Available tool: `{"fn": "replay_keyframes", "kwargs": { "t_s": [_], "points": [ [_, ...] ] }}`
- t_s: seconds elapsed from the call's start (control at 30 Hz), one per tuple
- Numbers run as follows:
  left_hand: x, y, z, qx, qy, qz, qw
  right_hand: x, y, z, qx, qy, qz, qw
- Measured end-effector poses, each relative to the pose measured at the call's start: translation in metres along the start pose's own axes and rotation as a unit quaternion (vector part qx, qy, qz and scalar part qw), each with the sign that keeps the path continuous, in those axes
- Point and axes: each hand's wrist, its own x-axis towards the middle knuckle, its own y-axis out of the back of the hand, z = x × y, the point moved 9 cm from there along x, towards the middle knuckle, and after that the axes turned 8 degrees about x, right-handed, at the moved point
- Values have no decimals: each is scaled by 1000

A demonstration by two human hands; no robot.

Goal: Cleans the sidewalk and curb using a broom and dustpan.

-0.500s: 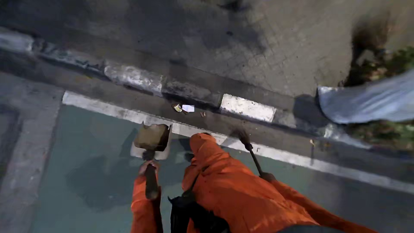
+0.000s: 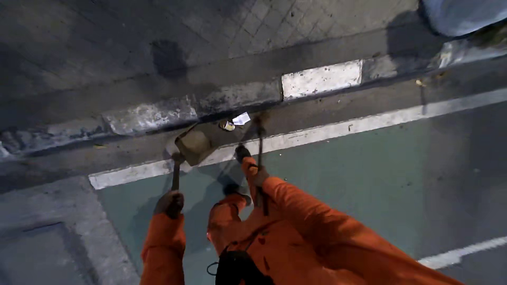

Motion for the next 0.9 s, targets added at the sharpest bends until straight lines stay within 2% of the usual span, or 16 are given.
{"fn": "replay_keyframes", "kwargs": {
  "t_s": [0.07, 0.1, 0.17, 0.23, 0.27, 0.37, 0.47, 0.57, 0.63, 0.7, 0.77, 0.83, 0.9],
  "points": [
    [10, -2, 33, 4, -13, -2, 1000, -49, -34, -39, -19, -13, -67, 997],
    [11, 1, 45, 4, -12, -2, 1000, -60, -45, -45, -36, -13, -96, 995],
    [20, 28, 55, 1, 2, -23, 1000, -66, -57, -34, -27, 18, -131, 991],
    [35, 74, 60, -10, 14, -68, 998, -85, -64, -13, 18, 54, -149, 987],
    [44, 101, 61, -19, 16, -94, 995, -102, -72, -5, 50, 51, -139, 988],
    [58, 201, 44, -45, 35, -159, 986, -169, -131, 6, 137, -41, -89, 986],
    [54, 287, 36, -121, 52, -200, 971, -159, -177, -18, 234, -76, 13, 969],
    [56, 364, 44, -204, 66, -245, 946, -90, -209, -79, 281, -104, 103, 948],
    [57, 410, 50, -249, 74, -221, 940, -48, -237, -135, 252, -112, 107, 955],
    [68, 449, 67, -267, 78, -185, 943, -38, -288, -207, 151, -82, 40, 984],
    [87, 473, 81, -252, 76, -148, 953, -59, -345, -263, 56, -44, -18, 997],
    [107, 492, 93, -197, 64, -107, 972, -72, -378, -286, 2, -25, -57, 998],
    [119, 508, 112, -195, 71, -109, 972, -75, -369, -285, 7, 6, -100, 995]
  ]
}}
